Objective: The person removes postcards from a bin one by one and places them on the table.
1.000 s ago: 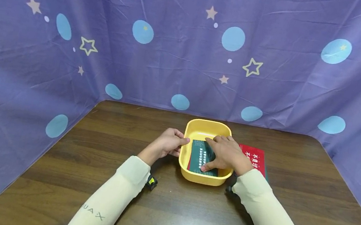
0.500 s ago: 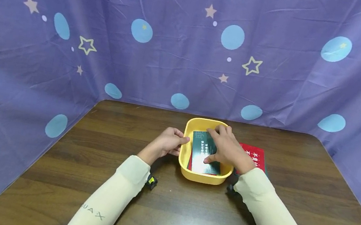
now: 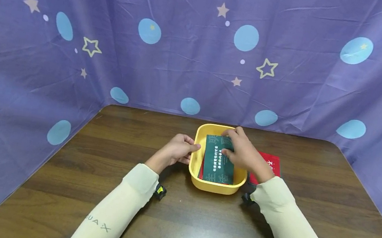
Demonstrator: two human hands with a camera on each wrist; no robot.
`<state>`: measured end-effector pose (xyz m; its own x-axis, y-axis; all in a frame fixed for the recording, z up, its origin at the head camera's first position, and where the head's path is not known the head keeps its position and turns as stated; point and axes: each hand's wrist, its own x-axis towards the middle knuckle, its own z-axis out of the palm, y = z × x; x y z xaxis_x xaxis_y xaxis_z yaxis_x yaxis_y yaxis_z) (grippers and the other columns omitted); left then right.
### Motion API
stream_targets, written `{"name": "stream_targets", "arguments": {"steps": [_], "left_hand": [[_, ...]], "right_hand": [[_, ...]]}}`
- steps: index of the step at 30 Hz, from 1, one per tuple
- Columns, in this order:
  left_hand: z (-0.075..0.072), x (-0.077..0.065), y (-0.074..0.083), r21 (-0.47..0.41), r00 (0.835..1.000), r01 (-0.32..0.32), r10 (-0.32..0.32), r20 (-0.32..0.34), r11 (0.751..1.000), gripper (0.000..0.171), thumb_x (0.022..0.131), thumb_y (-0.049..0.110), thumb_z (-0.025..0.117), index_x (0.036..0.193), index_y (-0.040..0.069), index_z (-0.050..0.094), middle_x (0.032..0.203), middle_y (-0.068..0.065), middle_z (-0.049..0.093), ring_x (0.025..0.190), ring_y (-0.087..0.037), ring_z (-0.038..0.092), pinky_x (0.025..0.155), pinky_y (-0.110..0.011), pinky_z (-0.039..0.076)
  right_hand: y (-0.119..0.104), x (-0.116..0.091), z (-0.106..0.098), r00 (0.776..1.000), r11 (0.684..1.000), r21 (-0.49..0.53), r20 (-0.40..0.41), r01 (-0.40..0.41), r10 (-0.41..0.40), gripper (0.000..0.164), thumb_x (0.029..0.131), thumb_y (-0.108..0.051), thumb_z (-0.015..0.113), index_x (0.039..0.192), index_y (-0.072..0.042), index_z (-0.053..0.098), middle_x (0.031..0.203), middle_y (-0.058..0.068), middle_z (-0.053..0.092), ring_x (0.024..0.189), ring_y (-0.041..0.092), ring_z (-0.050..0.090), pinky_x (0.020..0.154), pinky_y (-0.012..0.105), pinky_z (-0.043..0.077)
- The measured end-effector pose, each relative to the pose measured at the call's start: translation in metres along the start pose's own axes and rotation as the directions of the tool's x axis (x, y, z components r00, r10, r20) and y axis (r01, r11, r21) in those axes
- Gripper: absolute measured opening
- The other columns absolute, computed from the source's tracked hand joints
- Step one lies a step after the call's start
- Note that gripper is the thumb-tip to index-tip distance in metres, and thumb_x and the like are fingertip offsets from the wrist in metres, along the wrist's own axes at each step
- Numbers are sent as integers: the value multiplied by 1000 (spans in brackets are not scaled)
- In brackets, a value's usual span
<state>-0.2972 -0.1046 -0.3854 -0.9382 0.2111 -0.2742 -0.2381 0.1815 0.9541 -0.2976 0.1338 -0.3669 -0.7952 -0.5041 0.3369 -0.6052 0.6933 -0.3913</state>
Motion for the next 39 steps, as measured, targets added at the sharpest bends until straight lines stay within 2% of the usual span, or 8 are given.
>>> {"name": "stream_targets", "arguments": {"steps": [5, 10, 15, 22, 32, 39], "left_hand": [[0, 0, 0, 9, 1000, 2, -2, -2, 1000, 28, 95, 15, 65, 108, -1, 46, 85, -18, 60, 51, -13, 55, 47, -27, 57], [-1, 0, 1, 15, 1000, 7, -7, -5, 1000, 29, 95, 15, 65, 109, -1, 46, 88, -19, 60, 52, -14, 55, 48, -27, 57], [-1, -1, 1, 29, 1000, 4, -4, -7, 1000, 30, 96, 16, 64, 110, -1, 46, 85, -17, 59, 52, -13, 54, 48, -27, 57], [-1, -2, 1, 31, 1000, -1, 1, -2, 1000, 30, 95, 16, 65, 109, -1, 45, 80, -12, 56, 50, -12, 53, 47, -25, 56], [0, -2, 0, 21, 1000, -8, 8, -8, 1000, 29, 95, 16, 65, 109, -1, 46, 79, -13, 56, 51, -13, 53, 47, -25, 56], [0, 0, -1, 26, 1000, -10, 10, -12, 1000, 29, 95, 16, 65, 109, -2, 46, 80, -14, 56, 52, -13, 54, 47, -25, 56]], "right_hand": [[-3, 2, -3, 998, 997, 61, -44, 54, -52, 25, 91, 6, 56, 116, 3, 52, 108, 15, 52, 101, 25, 50, 90, 41, 48], [-9, 1, -12, 999, 992, 122, -32, 30, -26, 22, 94, 8, 45, 116, 4, 49, 111, 15, 53, 102, 25, 50, 89, 42, 48], [-16, -2, -26, 999, 988, 151, -49, 30, -23, 23, 97, 8, 42, 119, 4, 47, 115, 16, 51, 104, 26, 50, 89, 42, 47], [-21, -8, -47, 989, 984, 162, -142, 74, -51, 22, 97, 8, 42, 118, 2, 47, 112, 13, 51, 100, 24, 49, 83, 39, 48], [-24, -17, -77, 961, 979, 170, -269, 115, -67, 25, 98, 8, 35, 119, 2, 47, 111, 15, 54, 93, 24, 51, 72, 39, 49], [-14, -24, -96, 931, 984, 145, -361, 100, -42, 26, 96, 10, 36, 118, 4, 50, 111, 16, 54, 93, 24, 48, 76, 38, 43]]}}
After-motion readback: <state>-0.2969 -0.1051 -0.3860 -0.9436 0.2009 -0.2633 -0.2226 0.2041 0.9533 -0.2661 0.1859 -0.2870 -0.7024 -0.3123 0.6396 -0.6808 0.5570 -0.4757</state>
